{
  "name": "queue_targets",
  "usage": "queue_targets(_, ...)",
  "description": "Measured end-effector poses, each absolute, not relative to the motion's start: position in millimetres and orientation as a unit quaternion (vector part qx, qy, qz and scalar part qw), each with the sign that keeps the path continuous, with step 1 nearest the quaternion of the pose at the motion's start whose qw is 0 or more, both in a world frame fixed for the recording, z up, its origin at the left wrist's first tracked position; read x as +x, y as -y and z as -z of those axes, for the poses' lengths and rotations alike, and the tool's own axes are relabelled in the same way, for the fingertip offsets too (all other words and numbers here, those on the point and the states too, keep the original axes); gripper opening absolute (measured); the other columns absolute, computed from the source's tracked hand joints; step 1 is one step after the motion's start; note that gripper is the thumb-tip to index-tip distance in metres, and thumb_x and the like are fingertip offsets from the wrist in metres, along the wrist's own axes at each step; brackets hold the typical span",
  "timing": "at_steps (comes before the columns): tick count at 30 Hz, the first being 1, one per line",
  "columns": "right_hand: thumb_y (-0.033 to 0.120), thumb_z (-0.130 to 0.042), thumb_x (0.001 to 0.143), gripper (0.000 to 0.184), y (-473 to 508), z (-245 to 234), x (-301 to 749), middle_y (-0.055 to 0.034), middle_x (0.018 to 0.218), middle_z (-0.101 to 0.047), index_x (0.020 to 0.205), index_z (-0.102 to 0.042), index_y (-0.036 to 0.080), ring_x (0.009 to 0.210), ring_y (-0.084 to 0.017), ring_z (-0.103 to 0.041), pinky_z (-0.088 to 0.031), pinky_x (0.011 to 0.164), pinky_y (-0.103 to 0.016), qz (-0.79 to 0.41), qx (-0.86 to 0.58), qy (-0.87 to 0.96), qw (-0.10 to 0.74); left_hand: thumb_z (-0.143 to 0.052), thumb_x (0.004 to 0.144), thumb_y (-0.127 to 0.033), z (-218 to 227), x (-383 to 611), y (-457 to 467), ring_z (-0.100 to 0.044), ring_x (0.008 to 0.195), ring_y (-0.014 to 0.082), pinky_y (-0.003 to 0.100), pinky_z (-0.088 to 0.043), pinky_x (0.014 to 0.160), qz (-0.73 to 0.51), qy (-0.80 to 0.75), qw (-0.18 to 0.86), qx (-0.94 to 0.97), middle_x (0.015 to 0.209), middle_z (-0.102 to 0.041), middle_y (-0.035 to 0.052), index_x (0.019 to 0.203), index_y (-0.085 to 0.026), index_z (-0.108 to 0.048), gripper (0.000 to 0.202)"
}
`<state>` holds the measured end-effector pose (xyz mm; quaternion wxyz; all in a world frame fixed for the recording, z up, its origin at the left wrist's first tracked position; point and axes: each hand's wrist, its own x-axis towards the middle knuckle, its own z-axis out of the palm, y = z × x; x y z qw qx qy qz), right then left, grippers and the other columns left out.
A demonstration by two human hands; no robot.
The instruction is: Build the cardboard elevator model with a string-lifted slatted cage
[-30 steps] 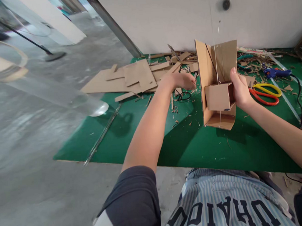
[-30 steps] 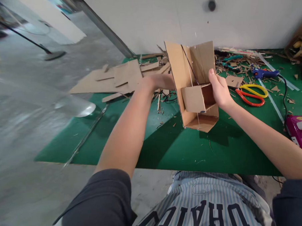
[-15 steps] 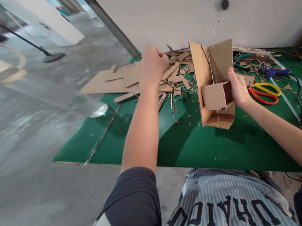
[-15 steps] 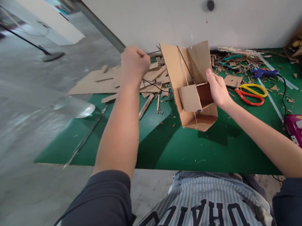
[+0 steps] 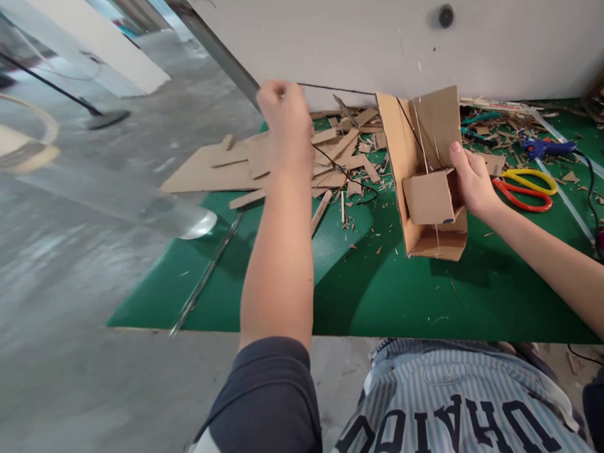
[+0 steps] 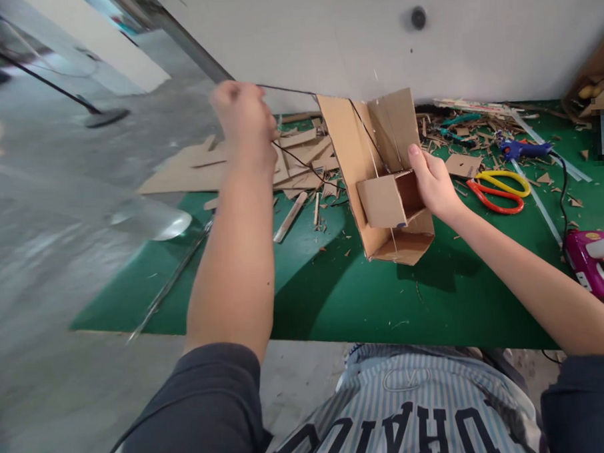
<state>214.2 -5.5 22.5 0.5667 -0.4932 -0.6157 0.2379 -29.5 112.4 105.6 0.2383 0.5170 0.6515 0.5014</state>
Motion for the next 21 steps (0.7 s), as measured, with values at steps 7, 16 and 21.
queue_targets(7,0.091,-0.028,0.086,0.069,14.3,-34.4,204.6,0.0016,0.066,-0.021,0.065,-0.026,0.025,0.064,-0.013,-0.027,-0.028,0.06,-0.031,-0.219,-0.478,0.656,0.541,-0.031,0.108,-0.022,-149.8,-35.5,-81.8,-0.008,0.043,0.0041,0.022,-0.014,0.041,-0.707,-0.384,0.462,0.372,0.069,-0.045,-0.0068,0.076,-0.017,-0.038,0.033)
queue_targets(16,0.083,-0.025,0.094,0.066,34.6,-45.9,194.4,0.0025,0.062,-0.029,0.068,-0.033,0.023,0.06,-0.011,-0.03,-0.029,0.059,-0.03,-0.215,-0.433,0.713,0.508,-0.029,0.107,-0.015,-135.0,-21.6,-84.5,-0.013,0.041,0.0037,0.024,-0.01,0.042,-0.711,-0.323,0.436,0.448,0.111,-0.07,-0.0055,0.094,-0.021,-0.039,0.018)
queue_targets(21,0.082,-0.022,0.095,0.067,36.4,-44.9,194.2,0.002,0.062,-0.032,0.067,-0.036,0.023,0.059,-0.012,-0.032,-0.031,0.059,-0.031,-0.193,-0.443,0.72,0.498,-0.039,0.107,-0.025,-98.8,0.5,-86.7,-0.049,0.06,0.0023,0.017,-0.042,0.058,-0.497,-0.493,0.377,0.606,0.119,-0.071,-0.0039,0.102,-0.022,-0.055,0.017)
